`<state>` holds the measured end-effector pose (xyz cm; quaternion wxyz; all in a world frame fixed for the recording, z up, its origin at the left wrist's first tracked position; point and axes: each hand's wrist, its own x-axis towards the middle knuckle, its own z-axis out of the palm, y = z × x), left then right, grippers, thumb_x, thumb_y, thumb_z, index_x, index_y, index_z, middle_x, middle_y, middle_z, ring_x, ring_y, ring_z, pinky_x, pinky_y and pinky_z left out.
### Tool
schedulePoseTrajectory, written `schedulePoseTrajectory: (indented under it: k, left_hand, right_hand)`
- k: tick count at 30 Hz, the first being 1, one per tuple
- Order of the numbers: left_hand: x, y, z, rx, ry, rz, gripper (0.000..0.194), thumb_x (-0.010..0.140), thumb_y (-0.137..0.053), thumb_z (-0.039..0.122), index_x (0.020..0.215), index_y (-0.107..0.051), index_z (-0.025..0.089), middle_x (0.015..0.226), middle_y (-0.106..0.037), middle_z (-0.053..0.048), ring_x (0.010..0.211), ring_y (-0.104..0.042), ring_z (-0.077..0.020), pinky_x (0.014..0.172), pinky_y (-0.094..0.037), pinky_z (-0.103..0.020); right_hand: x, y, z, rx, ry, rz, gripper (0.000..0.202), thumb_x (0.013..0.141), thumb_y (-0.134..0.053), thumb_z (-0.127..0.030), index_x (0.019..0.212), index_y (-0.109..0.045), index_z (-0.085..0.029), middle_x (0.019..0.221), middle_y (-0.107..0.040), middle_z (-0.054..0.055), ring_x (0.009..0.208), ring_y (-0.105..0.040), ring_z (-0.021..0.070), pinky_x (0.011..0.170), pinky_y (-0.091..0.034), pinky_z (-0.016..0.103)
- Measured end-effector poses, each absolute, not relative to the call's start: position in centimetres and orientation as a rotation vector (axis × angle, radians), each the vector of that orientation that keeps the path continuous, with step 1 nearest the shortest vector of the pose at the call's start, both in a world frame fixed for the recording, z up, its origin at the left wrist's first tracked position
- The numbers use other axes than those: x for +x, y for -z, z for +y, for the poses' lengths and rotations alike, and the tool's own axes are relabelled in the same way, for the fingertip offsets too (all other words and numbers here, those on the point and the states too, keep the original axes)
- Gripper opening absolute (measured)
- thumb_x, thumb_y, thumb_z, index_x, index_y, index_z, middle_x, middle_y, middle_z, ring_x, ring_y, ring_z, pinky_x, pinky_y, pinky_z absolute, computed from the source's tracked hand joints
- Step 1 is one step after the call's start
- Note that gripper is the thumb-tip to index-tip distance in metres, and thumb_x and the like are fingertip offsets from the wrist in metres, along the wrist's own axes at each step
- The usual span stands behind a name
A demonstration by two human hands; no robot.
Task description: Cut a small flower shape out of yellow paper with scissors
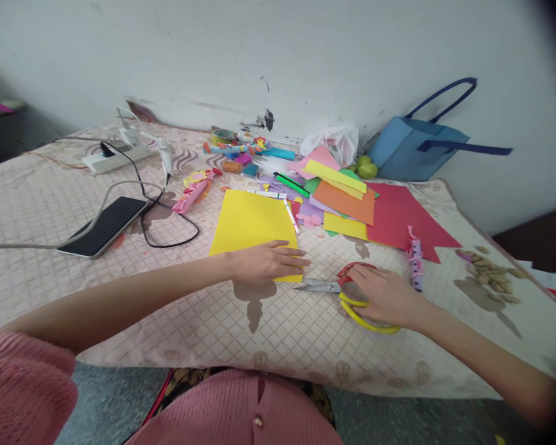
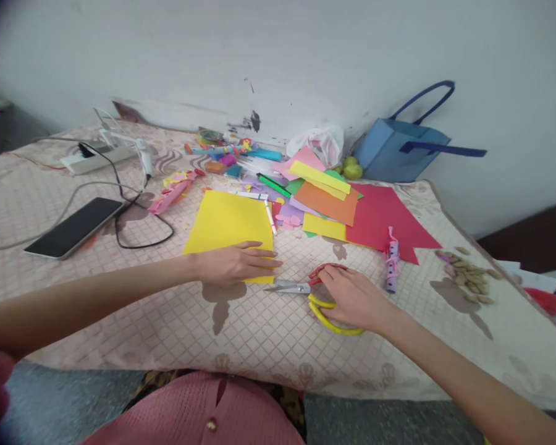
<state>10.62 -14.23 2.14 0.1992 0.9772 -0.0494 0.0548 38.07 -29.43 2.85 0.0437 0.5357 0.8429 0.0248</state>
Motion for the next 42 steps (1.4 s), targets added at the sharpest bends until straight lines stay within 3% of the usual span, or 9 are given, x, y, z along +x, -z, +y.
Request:
schedulePoseTrajectory:
  k: [4, 12, 19, 42]
  left_hand:
    - [10.7, -0.9, -13.2, 2.692, -0.159, -0.071, 0.044, 0.087, -0.046, 0.017, 0.129, -0.049, 0.031, 0.141, -0.044, -0.002, 0.135, -0.031, -0.0200, 0.113, -0.012, -0.042]
    - [10.2, -0.2, -12.5, 2.669, 0.000, -0.069, 0.045, 0.094, -0.033, 0.028, 0.139, -0.035, 0.028, 0.150, -0.028, -0.001, 0.140, -0.016, -0.0153, 0.114, 0.002, -0.038]
    - [10.2, 0.0, -12.5, 2.612, -0.128, -0.083, 0.044, 0.091, -0.041, 0.024, 0.135, -0.042, 0.030, 0.146, -0.036, -0.001, 0.137, -0.025, -0.0168, 0.114, -0.007, -0.040]
    - [10.3, -0.1, -12.4, 2.546, -0.134, -0.034, 0.044, 0.089, -0.045, 0.021, 0.131, -0.046, 0.034, 0.144, -0.039, 0.002, 0.135, -0.030, -0.0157, 0.114, -0.007, -0.040]
  right_hand:
    - [38.0, -3.0, -29.3, 1.624, -0.096, 2.561, 0.032, 0.071, -0.061, -0.038, 0.095, -0.055, -0.017, 0.092, -0.062, 0.011, 0.084, -0.061, 0.0286, 0.072, -0.047, 0.041]
    - [38.1, -3.0, -29.2, 1.597, -0.142, 2.556, 0.031, 0.073, -0.059, -0.037, 0.096, -0.054, -0.017, 0.091, -0.063, 0.011, 0.083, -0.061, 0.0282, 0.067, -0.046, 0.037]
    - [38.5, -2.7, -28.8, 1.565, -0.103, 2.554, 0.031, 0.073, -0.060, -0.038, 0.095, -0.055, -0.017, 0.090, -0.065, 0.011, 0.083, -0.062, 0.0274, 0.064, -0.046, 0.035]
    - [39.0, -2.2, -28.9, 1.558, -0.164, 2.581, 0.026, 0.078, -0.057, -0.042, 0.089, -0.056, -0.019, 0.082, -0.067, 0.007, 0.069, -0.064, 0.0233, 0.051, -0.037, 0.030]
